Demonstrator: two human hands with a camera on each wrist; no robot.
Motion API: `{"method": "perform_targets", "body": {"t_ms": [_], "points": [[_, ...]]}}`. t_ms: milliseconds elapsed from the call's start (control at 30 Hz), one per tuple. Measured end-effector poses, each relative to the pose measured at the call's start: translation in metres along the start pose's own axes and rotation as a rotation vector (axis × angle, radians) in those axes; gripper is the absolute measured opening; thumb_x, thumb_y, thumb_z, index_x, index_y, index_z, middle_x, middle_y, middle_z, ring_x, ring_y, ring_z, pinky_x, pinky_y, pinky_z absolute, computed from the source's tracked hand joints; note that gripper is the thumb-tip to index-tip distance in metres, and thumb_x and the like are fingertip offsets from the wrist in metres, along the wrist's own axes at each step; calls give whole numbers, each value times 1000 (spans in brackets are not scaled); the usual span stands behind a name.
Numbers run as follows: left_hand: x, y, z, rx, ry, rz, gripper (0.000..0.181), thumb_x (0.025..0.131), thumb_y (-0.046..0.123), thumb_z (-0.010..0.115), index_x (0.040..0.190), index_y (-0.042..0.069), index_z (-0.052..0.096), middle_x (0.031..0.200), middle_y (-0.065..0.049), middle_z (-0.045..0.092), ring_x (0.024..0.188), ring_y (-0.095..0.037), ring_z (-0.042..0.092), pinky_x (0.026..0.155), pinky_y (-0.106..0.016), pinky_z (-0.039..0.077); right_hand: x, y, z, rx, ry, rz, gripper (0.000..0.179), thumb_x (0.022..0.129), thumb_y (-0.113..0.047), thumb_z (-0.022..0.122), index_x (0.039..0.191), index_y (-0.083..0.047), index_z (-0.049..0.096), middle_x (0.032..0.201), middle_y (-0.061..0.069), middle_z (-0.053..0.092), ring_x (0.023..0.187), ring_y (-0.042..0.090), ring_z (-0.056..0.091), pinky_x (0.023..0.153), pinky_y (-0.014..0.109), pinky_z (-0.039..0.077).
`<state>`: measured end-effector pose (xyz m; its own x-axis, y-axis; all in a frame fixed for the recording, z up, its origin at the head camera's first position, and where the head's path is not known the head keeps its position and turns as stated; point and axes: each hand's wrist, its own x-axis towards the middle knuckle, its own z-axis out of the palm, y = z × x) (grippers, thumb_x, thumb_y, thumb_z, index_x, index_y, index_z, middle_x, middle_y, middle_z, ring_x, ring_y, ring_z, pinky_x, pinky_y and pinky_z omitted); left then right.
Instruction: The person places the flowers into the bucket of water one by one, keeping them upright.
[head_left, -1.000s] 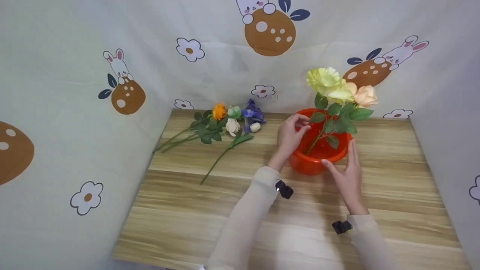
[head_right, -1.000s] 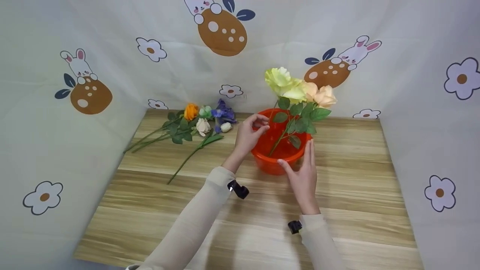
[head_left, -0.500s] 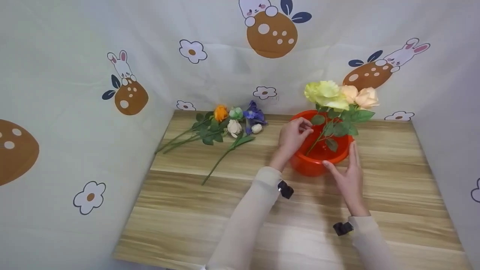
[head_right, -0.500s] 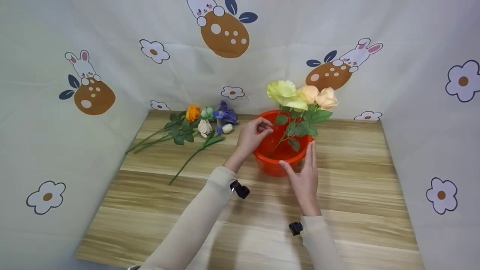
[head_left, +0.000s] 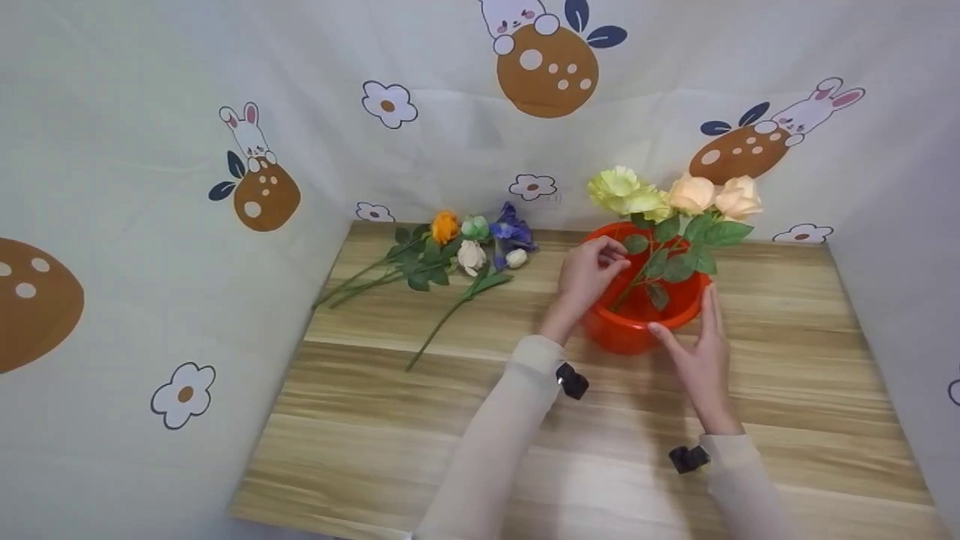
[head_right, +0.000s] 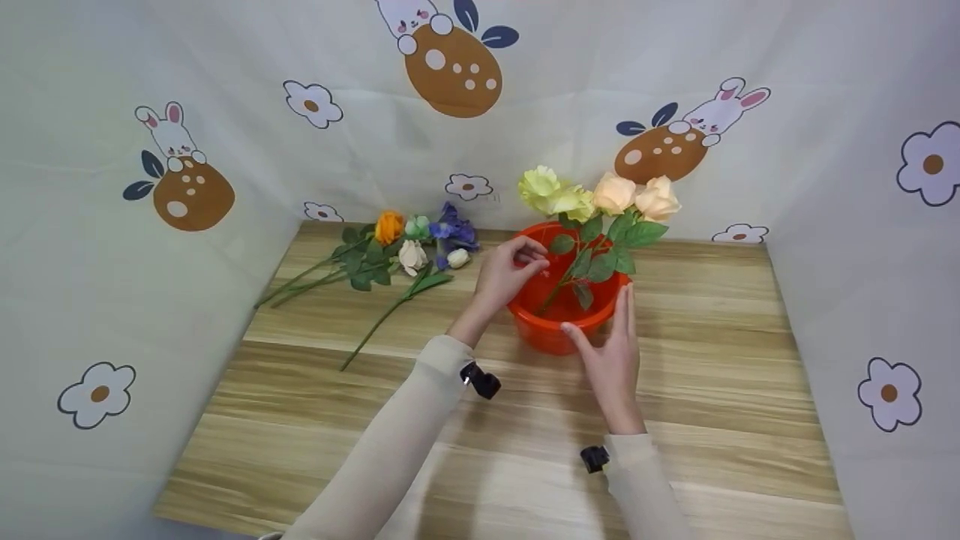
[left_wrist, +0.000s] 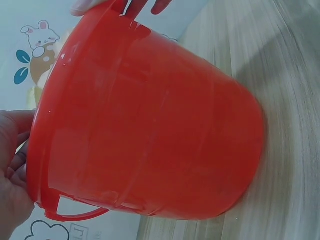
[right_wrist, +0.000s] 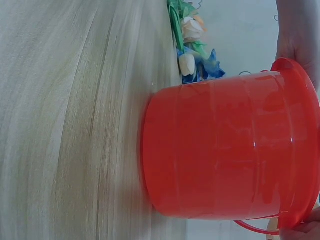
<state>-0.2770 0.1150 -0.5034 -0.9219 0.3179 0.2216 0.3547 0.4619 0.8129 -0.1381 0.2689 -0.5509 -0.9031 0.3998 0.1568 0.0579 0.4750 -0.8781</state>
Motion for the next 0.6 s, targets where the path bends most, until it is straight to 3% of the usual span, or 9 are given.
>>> {"method": "perform_targets", "body": {"t_ms": [400, 500, 600], "points": [[-1, -7, -3, -257, 1, 76, 20, 87, 9, 76, 105, 1, 69, 99, -13, 75, 88, -17, 72, 79, -11, 54, 0, -1, -2, -6, 1, 2, 101, 85, -39, 79, 161, -19, 15, 169, 3, 10, 156, 28, 15, 125, 52, 18], [-5, -12, -7, -367, 0, 127, 25, 88, 5, 74, 110, -2, 67, 106, -16, 71, 95, -18, 70, 85, -18, 57, 0, -2, -2, -6, -13, 12, 102, 85, -43, 78, 161, -21, 13, 169, 2, 9, 156, 28, 14, 125, 52, 18], [-13, -21, -12, -504, 5, 188, 27, 88, 0, 72, 113, -7, 64, 117, -22, 62, 107, -24, 65, 97, -34, 57, -1, -3, -2, -11, -27, 19, 103, 85, -44, 77, 161, -21, 12, 169, 2, 8, 156, 28, 13, 125, 53, 19]]}}
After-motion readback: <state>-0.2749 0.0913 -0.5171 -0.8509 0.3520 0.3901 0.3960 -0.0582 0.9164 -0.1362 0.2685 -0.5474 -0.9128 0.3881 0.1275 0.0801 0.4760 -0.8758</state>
